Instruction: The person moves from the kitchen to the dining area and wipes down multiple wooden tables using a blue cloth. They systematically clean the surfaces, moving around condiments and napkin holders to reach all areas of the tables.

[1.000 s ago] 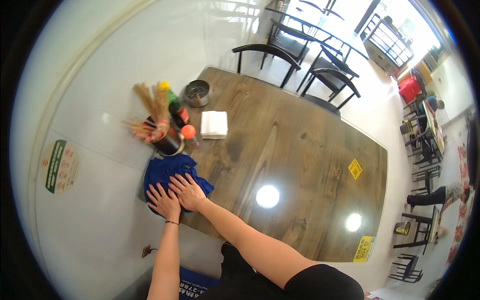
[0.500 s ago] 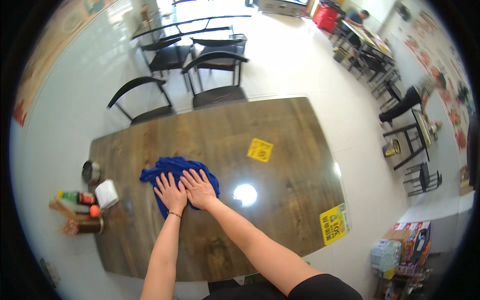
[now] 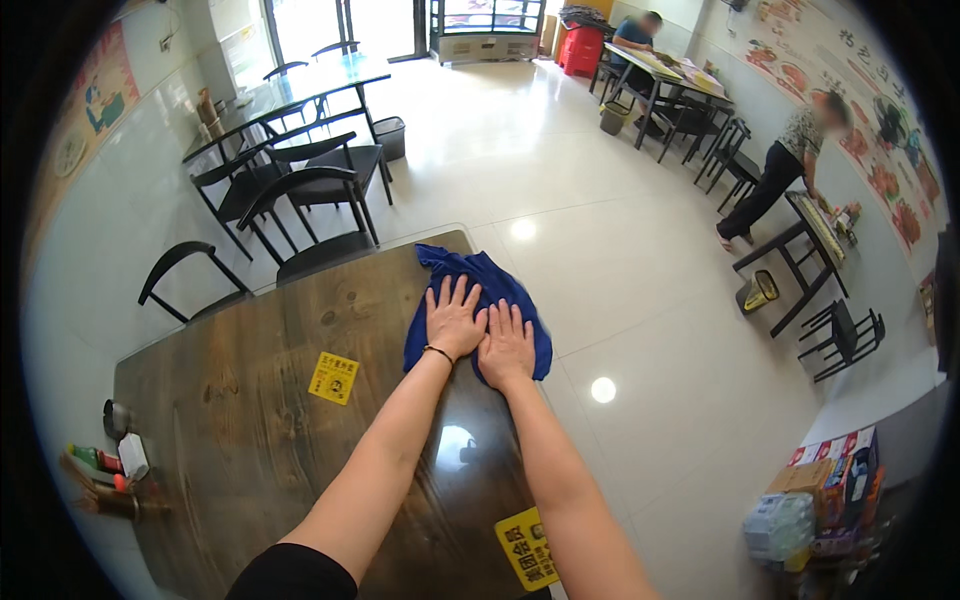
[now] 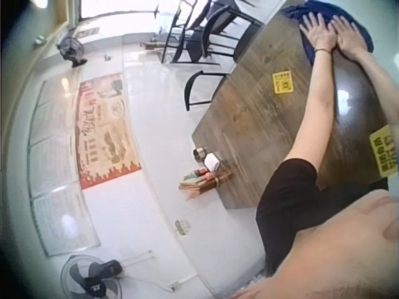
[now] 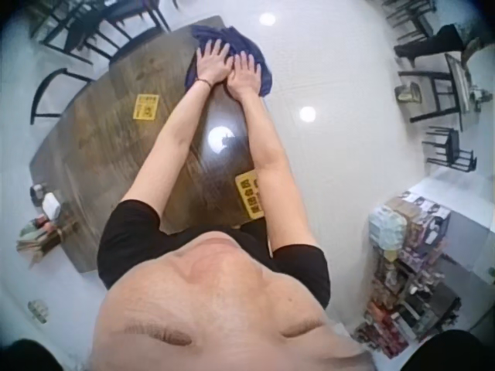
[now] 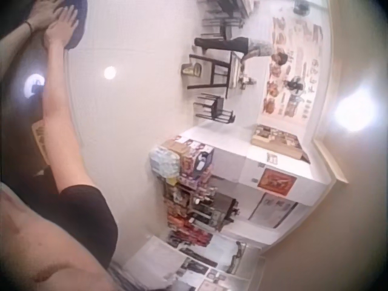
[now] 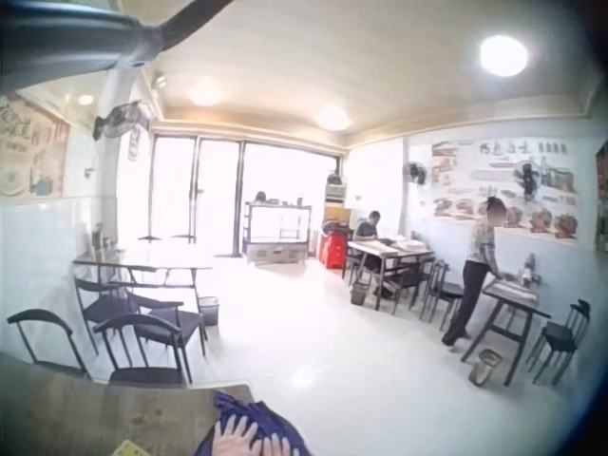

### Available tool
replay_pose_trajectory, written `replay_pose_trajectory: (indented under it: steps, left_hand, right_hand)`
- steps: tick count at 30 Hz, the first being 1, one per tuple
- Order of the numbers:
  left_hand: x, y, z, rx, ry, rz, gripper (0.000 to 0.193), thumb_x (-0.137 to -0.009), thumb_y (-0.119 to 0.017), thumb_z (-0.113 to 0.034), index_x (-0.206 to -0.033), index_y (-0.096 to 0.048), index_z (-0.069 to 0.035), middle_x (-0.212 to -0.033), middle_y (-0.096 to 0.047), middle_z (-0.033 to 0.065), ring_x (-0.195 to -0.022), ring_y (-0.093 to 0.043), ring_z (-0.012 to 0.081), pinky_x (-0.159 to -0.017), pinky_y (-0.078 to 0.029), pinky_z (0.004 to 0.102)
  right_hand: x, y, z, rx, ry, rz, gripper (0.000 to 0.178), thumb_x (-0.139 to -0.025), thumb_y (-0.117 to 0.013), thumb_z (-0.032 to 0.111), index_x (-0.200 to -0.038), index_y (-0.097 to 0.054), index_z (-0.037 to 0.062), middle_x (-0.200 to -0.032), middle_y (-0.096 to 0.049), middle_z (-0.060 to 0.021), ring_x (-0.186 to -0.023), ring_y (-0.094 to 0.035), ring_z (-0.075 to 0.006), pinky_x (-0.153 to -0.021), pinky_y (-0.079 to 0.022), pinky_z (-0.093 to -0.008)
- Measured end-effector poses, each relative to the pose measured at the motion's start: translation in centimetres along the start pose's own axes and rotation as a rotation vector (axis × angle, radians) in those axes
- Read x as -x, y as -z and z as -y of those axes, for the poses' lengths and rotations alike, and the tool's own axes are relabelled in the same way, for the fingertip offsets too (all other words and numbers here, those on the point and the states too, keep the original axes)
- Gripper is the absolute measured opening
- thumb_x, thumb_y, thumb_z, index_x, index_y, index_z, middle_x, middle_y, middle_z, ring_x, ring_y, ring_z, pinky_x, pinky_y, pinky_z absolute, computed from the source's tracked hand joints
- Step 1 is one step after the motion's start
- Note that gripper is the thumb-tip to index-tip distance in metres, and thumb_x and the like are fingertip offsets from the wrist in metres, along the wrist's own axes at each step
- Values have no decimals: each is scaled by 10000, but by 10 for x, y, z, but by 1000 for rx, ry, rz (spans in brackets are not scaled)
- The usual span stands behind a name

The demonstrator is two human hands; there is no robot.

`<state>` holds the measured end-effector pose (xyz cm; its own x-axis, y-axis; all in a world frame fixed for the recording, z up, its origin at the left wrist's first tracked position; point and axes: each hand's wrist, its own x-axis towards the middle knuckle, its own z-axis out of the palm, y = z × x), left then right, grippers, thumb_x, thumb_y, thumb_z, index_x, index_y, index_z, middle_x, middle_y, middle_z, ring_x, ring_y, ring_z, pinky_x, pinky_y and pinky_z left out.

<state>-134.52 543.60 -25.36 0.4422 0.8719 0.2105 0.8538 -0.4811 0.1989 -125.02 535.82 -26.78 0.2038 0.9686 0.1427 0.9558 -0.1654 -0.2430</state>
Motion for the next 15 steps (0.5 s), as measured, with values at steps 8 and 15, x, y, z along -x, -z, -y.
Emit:
replay_pose_trajectory:
  steps: [8, 15]
  left_hand:
    - [83, -13, -72, -2, -74, -145, 505, -821, -519, -352, -1276, -542, -133, -1415, -414, 131, -1339, -302, 352, -1065, -210, 565]
    - [242, 24, -160, 203, -245, 60, 512, -839, -502, -318, -1325, -495, -159, -1447, -371, 99, -1365, -265, 315, -1085, -174, 552]
  right_hand:
    - [105, 36, -42, -102, -14, 47, 585, -884, -426, 284, -1425, -318, 88, -1511, -249, -108, -1391, -227, -293, -1116, -194, -489]
    - [289, 76, -65, -54, -105, 78, 591, -848, -454, 282, -1380, -366, 41, -1476, -292, -169, -1383, -230, -332, -1116, -155, -511]
